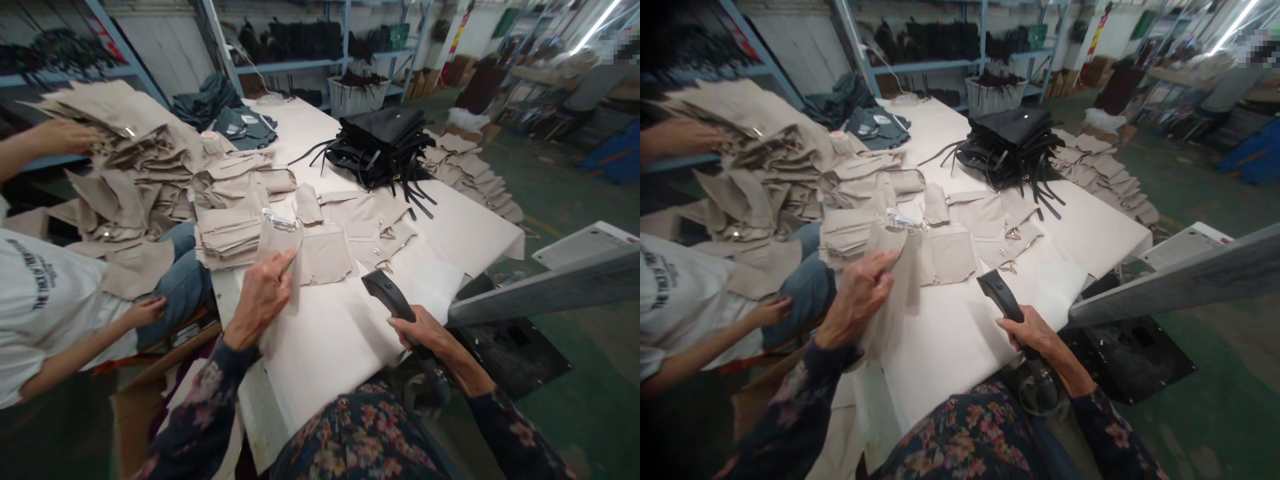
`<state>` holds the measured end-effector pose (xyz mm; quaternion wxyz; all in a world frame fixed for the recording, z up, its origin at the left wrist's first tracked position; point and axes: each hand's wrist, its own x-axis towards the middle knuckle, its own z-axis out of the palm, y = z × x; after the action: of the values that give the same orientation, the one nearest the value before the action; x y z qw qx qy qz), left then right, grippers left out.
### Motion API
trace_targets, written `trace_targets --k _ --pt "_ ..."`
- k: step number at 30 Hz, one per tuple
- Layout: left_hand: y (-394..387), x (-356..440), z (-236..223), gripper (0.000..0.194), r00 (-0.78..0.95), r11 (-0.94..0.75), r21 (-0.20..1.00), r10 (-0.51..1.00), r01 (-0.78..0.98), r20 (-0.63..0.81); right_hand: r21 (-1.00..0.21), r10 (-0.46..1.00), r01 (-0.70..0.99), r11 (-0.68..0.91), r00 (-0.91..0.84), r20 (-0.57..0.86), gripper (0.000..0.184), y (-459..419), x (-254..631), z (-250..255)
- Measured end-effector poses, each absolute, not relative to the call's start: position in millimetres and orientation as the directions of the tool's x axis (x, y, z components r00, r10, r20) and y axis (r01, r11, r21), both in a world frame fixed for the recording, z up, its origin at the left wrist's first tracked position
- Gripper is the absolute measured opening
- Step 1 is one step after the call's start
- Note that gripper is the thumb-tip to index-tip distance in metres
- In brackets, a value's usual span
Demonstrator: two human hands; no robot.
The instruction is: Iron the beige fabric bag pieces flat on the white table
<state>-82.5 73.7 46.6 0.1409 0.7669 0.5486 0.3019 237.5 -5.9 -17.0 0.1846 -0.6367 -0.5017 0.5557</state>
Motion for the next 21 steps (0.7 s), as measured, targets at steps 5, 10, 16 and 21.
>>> trace_targets --k 5,10,16,21 --pt "34 -19 -48 0.048 0.407 -0.413 0.292 0.91 0.863 0.086 -0.774 0.829 0.428 -0.467 -0.094 -0.552 0.037 -29 255 -18" --pt "0 9 -163 0.045 0.465 -0.389 0.385 0.877 0.837 -0.124 -0.756 0.795 0.378 -0.535 -0.078 -0.601 0.039 -60 265 -35" --pt "3 -10 -202 0.044 0.255 -0.123 0.78 0.966 0.614 -0.048 -0.745 0.758 0.358 -0.563 -0.134 -0.638 0.037 -72 253 -55" --pt "14 -19 -204 0.053 0.144 0.21 0.93 0.954 0.303 -0.262 -0.748 0.721 0.356 -0.561 -0.234 -0.652 0.03 -45 231 -79"
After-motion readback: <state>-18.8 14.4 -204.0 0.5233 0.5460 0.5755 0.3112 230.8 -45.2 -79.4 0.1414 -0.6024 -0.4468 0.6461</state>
